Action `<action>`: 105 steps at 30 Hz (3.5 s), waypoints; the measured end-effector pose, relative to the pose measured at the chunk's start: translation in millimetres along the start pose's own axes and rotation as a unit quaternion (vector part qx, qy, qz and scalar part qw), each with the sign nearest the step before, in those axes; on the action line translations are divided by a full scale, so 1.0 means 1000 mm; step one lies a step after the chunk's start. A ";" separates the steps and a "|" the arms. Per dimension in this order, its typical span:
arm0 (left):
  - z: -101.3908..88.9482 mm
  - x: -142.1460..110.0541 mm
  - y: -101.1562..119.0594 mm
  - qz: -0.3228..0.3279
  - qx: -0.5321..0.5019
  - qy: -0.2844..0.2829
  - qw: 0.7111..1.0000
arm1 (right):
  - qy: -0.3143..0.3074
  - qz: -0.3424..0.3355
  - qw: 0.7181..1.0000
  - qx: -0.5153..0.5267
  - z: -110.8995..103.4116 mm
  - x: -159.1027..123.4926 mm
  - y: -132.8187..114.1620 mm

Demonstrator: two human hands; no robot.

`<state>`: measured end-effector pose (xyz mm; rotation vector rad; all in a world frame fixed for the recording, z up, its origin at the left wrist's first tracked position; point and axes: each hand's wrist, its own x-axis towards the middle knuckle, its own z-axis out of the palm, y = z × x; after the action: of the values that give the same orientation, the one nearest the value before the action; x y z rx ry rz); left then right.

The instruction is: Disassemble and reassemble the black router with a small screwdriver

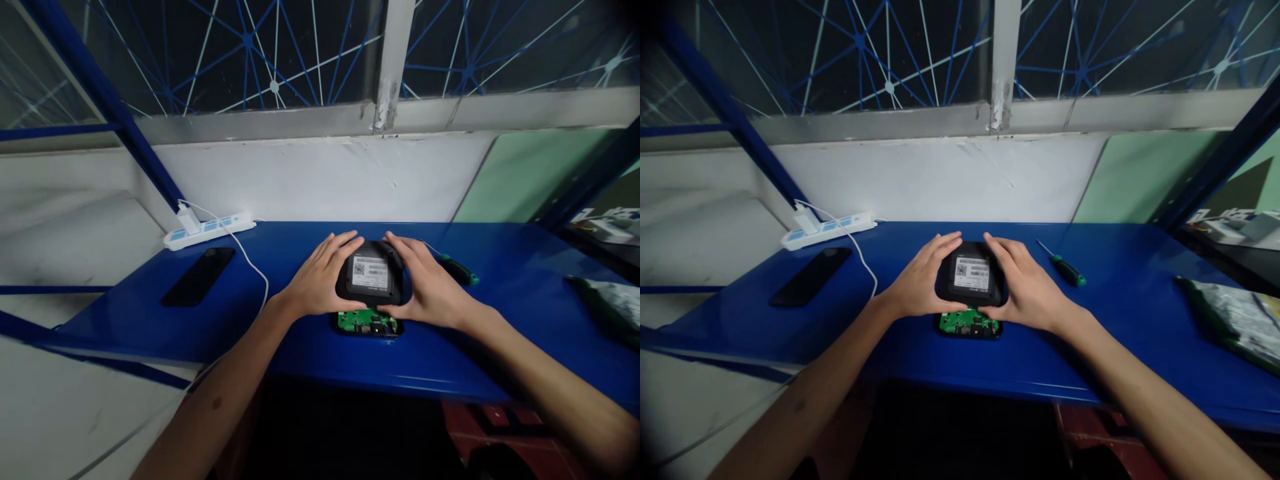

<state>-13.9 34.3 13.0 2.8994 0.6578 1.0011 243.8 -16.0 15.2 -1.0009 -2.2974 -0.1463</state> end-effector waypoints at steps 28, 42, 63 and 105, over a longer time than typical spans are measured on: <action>0.005 -0.001 0.000 0.010 0.032 0.055 0.998 | 0.020 -0.009 1.000 -0.022 -0.005 0.003 0.004; -0.009 -0.002 0.014 -0.104 -0.094 -0.109 0.984 | -0.148 0.063 0.984 0.072 -0.011 -0.002 -0.005; -0.003 -0.005 0.014 -0.070 -0.084 -0.164 0.980 | -0.195 0.062 0.972 0.113 -0.003 -0.007 -0.001; -0.015 0.001 0.019 -0.154 -0.106 -0.269 0.945 | -0.242 0.125 0.954 0.123 -0.008 -0.004 -0.009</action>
<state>-15.3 15.6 28.3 2.5822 0.8525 0.2078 243.4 -27.1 20.5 -1.2877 -2.5000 0.5355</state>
